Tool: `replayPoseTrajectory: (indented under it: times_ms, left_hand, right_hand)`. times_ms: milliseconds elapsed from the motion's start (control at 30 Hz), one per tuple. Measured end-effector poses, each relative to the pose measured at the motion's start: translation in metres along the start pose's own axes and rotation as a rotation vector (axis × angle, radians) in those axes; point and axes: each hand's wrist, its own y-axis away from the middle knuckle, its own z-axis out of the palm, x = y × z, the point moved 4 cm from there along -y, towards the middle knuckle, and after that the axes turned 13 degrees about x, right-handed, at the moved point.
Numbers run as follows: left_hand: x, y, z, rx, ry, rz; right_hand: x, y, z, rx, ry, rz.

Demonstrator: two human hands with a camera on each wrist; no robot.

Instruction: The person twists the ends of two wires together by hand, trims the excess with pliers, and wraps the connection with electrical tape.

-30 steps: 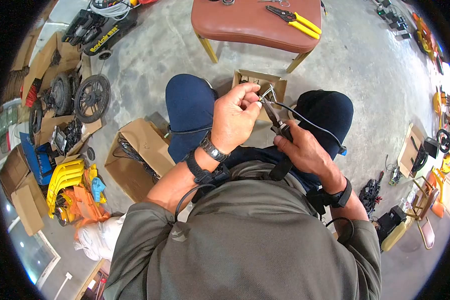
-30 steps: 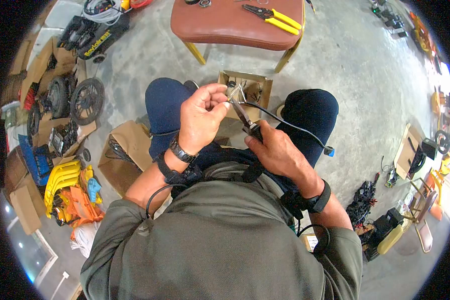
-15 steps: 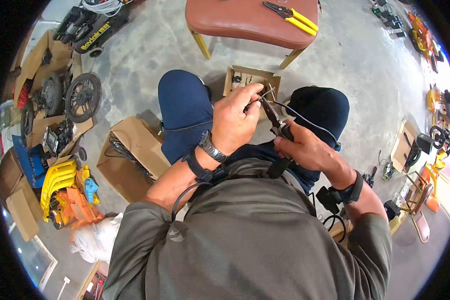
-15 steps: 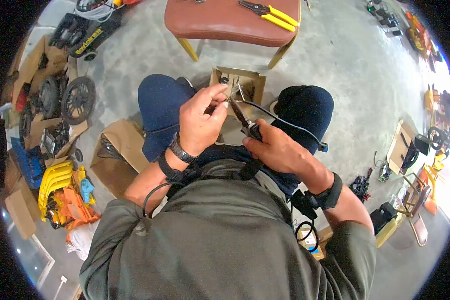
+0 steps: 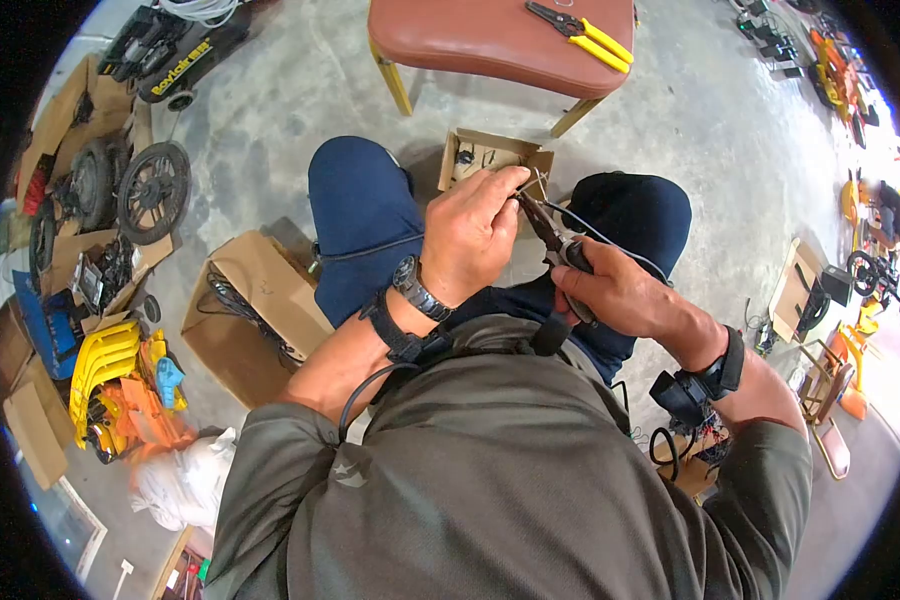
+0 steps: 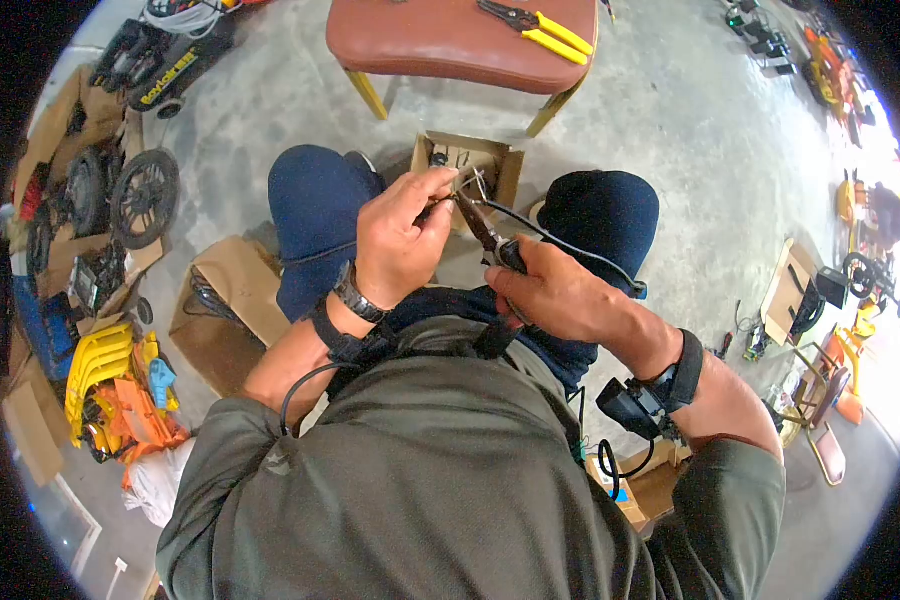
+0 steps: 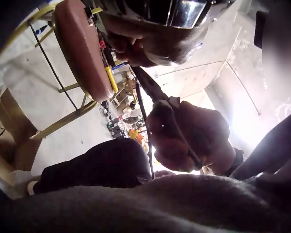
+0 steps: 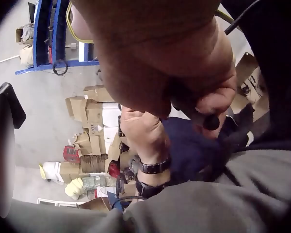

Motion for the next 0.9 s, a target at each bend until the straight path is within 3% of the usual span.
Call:
replayPoseTrajectory:
  times_ms: [267,367,600,900]
  left_hand:
    - [0.000,0.001,0.001,-0.030,-0.023,0.060]
    - [0.000,0.001,0.001,-0.036,-0.023,0.101]
    - [0.002,0.003,0.003,-0.056,0.026,0.156]
    - [-0.001,0.004,0.004,-0.111,0.038,0.057]
  right_hand:
    - [-0.006,-0.005,-0.011,-0.137,0.092,0.039]
    - [-0.023,0.000,-0.021,-0.142,0.131,0.181]
    - [-0.038,-0.005,-0.036,-0.190,0.250,0.235]
    - [-0.048,-0.010,-0.047,-0.202,0.254,0.343]
